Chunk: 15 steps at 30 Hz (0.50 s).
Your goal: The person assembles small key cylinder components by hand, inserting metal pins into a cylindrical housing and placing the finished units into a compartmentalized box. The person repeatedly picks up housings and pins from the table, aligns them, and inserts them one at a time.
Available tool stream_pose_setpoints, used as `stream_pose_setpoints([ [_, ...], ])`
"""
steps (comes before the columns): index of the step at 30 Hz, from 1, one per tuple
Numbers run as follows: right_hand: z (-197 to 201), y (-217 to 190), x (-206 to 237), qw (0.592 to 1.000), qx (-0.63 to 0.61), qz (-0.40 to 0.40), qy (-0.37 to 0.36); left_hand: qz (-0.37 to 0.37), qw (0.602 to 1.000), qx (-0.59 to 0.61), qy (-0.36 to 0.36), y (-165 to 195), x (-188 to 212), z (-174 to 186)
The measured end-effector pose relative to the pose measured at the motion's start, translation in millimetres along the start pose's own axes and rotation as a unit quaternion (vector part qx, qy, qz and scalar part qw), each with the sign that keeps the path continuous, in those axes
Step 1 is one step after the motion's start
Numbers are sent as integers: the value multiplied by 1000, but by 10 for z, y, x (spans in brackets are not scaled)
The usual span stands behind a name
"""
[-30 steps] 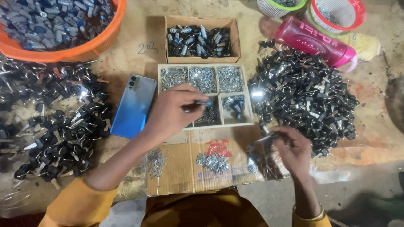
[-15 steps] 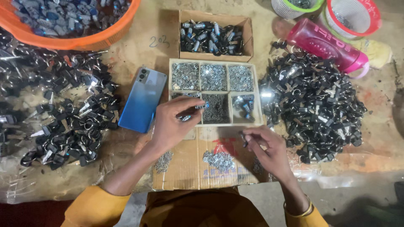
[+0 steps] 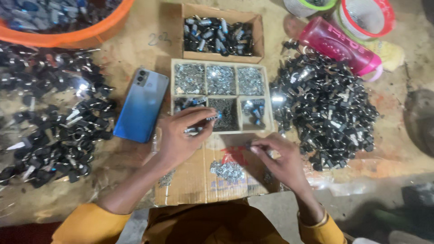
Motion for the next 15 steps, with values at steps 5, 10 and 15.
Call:
stream_pose_setpoints([
  [5, 34, 22, 37, 998, 44, -25, 28, -2, 1000, -9, 6, -9, 3, -62],
  [10, -96, -39, -21, 995, 96, 9, 36, -9, 1000, -9, 8, -35, 42, -5],
  [15, -296, -103, -103, 976, 202, 84, 6, -4, 1000, -1, -3, -120, 38, -43],
])
Point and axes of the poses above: each hand's wrist, its own x-axis away from the middle knuckle, its own z-axis out of the back of the hand, y = z × x, the point moved 3 cm from there along -x, towards the middle knuckle, and after that the axes turned 15 degrees about x, right-handed, at the moved point
